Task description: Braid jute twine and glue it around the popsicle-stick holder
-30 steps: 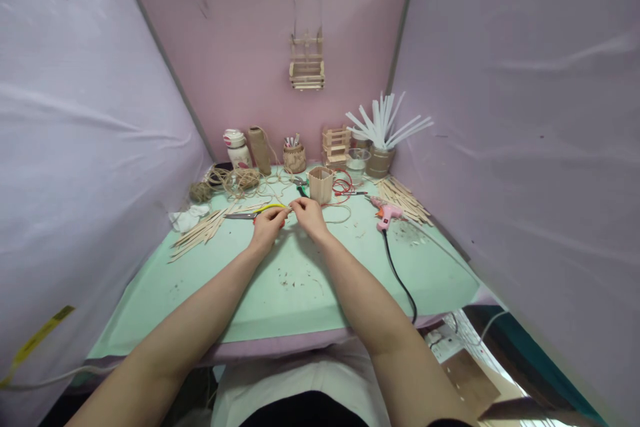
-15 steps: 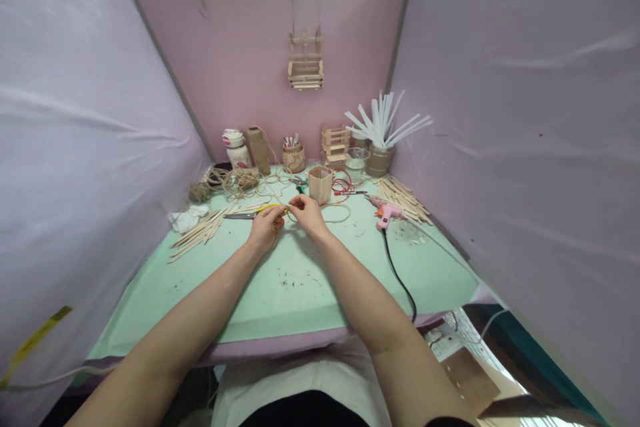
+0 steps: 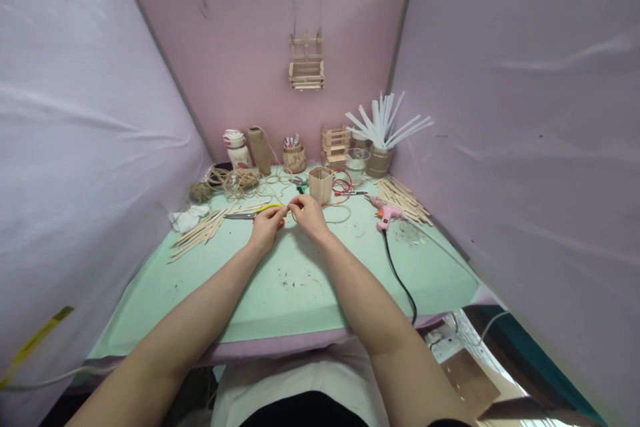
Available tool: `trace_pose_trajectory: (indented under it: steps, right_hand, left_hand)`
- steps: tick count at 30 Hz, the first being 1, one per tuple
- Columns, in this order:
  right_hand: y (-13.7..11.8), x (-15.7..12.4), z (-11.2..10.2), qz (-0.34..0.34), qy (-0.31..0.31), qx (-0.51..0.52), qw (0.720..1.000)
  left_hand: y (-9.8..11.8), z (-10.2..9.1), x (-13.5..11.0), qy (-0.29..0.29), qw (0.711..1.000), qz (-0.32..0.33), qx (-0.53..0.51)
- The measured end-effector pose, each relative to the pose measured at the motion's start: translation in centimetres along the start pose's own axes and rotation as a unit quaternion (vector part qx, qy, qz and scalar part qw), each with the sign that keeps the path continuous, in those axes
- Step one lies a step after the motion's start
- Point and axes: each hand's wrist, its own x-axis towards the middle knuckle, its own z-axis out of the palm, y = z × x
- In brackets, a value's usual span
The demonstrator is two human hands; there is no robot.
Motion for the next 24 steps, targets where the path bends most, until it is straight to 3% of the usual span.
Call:
trace_pose_trajectory:
  steps: [5, 9, 13, 19, 24]
  right_hand:
    - [0.7, 0.2, 0.0, -0.012, 0.046, -0.073, 0.996]
    - [1.3, 0.3, 0.1, 0.041, 0.117, -0.128, 0.984]
    - [1.6, 0.3, 0.5, 0.071, 0.137, -0.125, 0.98]
    - [1.3, 0.6, -0.4, 0.054, 0.108, -0.024, 0.992]
    - [1.1, 1.1, -1.6, 0.069, 0.102, 0.095, 0.988]
  left_hand:
    - [0.5, 0.0, -0.3, -0.008, 0.996, 0.034, 0.088]
    - [1.1, 0.4, -0.8, -0.07, 0.989, 0.059, 0.118]
    - [1.3, 0.5, -0.8, -0.096, 0.988, 0.065, 0.106]
    - [1.4, 0.1, -0.9, -0.107, 0.989, 0.054, 0.086]
    - [1.2, 0.4, -0.9, -0.102, 0.995, -0.005, 0.007]
